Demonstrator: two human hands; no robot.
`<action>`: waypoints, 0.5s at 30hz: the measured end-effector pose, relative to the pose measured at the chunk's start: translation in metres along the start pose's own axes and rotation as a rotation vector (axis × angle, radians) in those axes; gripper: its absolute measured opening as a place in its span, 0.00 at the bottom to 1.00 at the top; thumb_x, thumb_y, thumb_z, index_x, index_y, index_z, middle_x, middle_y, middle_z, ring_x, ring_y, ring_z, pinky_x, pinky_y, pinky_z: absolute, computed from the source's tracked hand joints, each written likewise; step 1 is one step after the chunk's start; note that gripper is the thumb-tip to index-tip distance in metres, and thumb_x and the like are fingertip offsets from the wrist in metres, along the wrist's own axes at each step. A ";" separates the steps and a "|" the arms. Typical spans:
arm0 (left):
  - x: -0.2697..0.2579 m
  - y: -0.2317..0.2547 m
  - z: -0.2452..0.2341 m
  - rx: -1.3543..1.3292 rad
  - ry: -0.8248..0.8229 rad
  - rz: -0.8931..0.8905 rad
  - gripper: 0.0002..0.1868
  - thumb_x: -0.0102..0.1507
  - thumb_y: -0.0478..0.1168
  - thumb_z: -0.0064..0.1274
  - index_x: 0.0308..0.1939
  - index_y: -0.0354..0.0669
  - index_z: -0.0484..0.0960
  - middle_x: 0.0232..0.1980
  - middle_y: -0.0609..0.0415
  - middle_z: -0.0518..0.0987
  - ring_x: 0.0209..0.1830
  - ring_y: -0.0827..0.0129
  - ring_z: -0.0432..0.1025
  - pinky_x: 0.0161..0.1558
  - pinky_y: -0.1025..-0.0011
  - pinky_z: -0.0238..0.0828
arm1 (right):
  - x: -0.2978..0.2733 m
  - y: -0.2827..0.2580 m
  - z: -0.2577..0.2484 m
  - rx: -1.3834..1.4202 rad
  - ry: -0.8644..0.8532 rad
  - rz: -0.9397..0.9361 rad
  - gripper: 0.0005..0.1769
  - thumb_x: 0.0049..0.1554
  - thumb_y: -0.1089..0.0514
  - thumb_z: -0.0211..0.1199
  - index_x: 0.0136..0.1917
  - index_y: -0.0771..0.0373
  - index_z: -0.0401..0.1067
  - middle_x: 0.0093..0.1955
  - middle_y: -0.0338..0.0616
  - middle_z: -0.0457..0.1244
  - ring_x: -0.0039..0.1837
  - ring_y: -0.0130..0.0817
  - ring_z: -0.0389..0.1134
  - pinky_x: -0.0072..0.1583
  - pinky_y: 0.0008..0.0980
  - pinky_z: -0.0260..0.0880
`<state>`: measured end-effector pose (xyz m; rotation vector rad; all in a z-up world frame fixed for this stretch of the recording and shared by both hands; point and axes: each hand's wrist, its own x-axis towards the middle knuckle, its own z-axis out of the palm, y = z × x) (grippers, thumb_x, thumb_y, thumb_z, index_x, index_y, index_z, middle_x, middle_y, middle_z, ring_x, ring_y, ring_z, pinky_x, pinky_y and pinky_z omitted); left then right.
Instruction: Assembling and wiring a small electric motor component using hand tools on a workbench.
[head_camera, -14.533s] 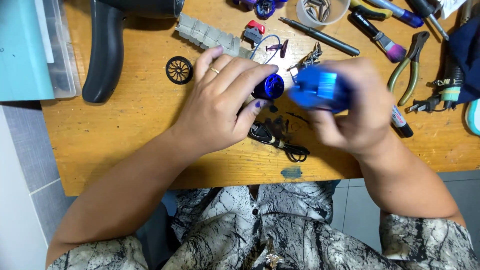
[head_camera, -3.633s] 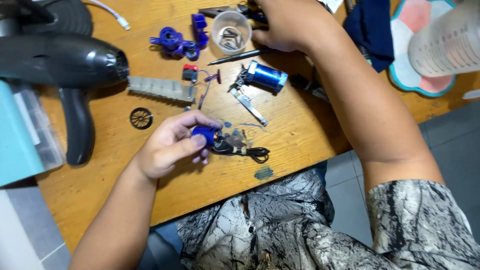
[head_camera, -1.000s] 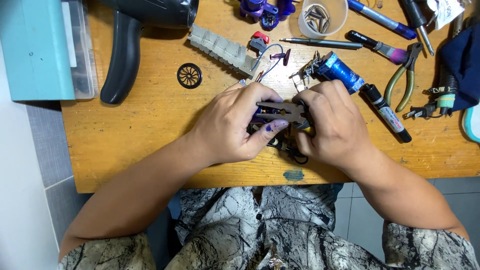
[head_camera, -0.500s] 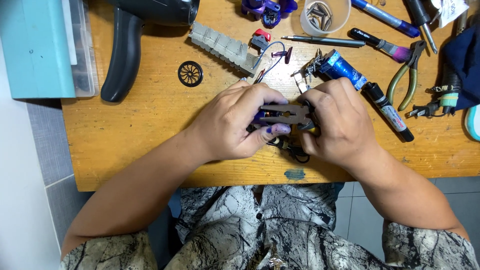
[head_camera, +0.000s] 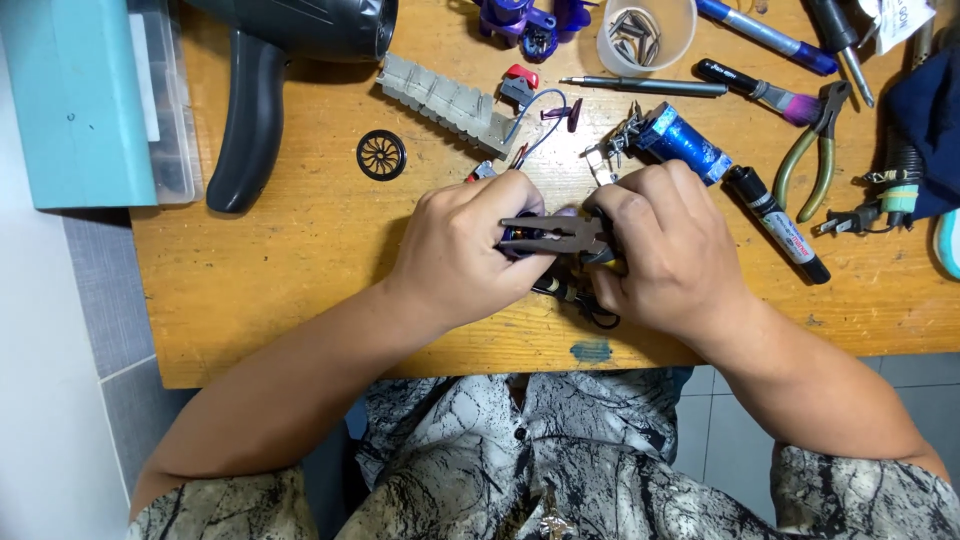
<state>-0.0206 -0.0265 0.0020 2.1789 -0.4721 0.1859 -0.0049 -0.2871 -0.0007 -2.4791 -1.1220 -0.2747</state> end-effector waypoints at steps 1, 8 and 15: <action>0.000 0.001 0.000 -0.019 0.017 0.032 0.10 0.66 0.38 0.66 0.41 0.45 0.78 0.33 0.57 0.82 0.29 0.53 0.79 0.32 0.51 0.73 | 0.000 -0.001 -0.001 -0.014 0.017 -0.009 0.24 0.59 0.58 0.66 0.64 0.74 0.72 0.52 0.61 0.61 0.50 0.58 0.60 0.49 0.53 0.59; 0.002 0.003 0.001 -0.081 0.052 0.038 0.10 0.65 0.35 0.66 0.39 0.45 0.77 0.31 0.60 0.80 0.27 0.58 0.76 0.31 0.56 0.72 | -0.002 0.000 -0.002 -0.037 0.032 -0.007 0.26 0.57 0.58 0.68 0.65 0.74 0.72 0.54 0.62 0.63 0.51 0.59 0.61 0.49 0.54 0.60; 0.002 0.005 -0.001 -0.107 0.040 0.040 0.11 0.65 0.36 0.68 0.39 0.44 0.78 0.30 0.58 0.80 0.26 0.57 0.76 0.31 0.56 0.71 | -0.003 0.000 -0.004 -0.043 0.041 -0.007 0.25 0.57 0.58 0.68 0.65 0.73 0.73 0.55 0.62 0.64 0.50 0.60 0.62 0.51 0.55 0.62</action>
